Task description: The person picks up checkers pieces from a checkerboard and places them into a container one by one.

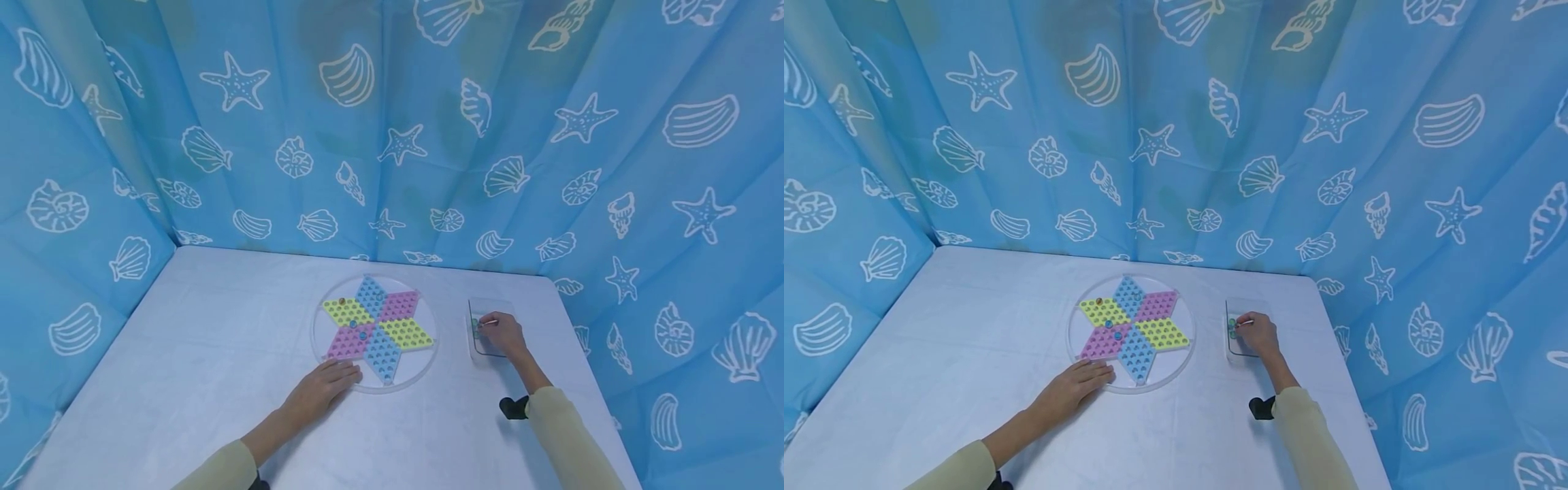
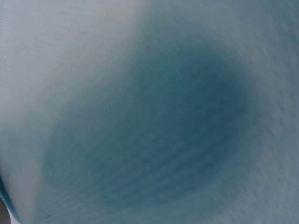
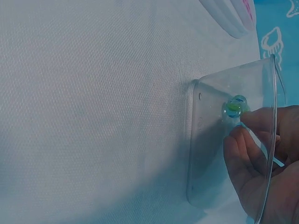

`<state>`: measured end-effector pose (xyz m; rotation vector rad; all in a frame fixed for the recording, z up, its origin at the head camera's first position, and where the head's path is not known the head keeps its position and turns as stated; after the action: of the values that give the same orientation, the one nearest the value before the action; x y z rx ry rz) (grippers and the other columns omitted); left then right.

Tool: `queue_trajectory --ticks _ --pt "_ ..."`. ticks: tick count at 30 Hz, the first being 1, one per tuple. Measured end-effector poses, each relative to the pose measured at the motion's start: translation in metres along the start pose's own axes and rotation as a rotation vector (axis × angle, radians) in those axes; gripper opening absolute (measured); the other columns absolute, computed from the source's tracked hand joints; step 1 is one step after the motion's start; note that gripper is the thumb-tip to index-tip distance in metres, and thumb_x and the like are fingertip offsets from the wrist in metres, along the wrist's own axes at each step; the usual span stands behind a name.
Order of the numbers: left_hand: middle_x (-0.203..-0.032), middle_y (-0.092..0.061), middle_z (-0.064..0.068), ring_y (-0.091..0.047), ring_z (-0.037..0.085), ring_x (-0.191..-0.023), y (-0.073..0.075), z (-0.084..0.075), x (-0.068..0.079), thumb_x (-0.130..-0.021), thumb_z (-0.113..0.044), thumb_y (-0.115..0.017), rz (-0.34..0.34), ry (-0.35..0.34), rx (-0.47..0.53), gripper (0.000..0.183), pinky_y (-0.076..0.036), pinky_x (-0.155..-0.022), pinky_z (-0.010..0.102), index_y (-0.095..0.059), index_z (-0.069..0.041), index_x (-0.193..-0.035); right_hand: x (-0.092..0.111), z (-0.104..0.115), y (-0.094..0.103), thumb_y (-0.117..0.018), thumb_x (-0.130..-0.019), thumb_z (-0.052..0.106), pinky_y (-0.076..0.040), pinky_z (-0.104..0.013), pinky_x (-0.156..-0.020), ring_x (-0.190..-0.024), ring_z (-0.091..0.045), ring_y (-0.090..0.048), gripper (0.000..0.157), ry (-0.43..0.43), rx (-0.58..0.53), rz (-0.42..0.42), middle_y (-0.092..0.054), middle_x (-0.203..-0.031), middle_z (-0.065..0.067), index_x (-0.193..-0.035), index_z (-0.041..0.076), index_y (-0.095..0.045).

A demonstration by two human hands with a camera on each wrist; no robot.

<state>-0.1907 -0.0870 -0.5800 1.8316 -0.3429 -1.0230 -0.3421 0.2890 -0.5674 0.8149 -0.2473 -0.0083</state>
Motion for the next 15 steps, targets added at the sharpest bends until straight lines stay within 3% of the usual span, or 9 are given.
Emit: queue_trajectory --ticks 15 --pt "-0.125 -0.068 0.008 -0.062 0.025 -0.118 -0.0028 0.0014 0.0004 -0.089 -0.009 -0.069 -0.011 -0.006 -0.01 0.03 -0.045 -0.108 0.046 -0.07 -0.008 -0.119 -0.0028 0.0002 -0.0034 -0.063 -0.095 0.016 -0.053 -0.045 -0.083 -0.1 -0.035 -0.06 0.025 -0.037 -0.01 0.017 -0.064 -0.111 -0.02 -0.114 -0.001 -0.066"
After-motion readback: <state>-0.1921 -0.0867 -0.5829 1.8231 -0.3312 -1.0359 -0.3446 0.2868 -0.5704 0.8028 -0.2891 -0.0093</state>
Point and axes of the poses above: each hand's wrist, its own x-axis away from the middle knuckle, its own y-axis out of the back of the hand, z = x × y, the point moved 6 cm from there along -x, towards the middle knuckle
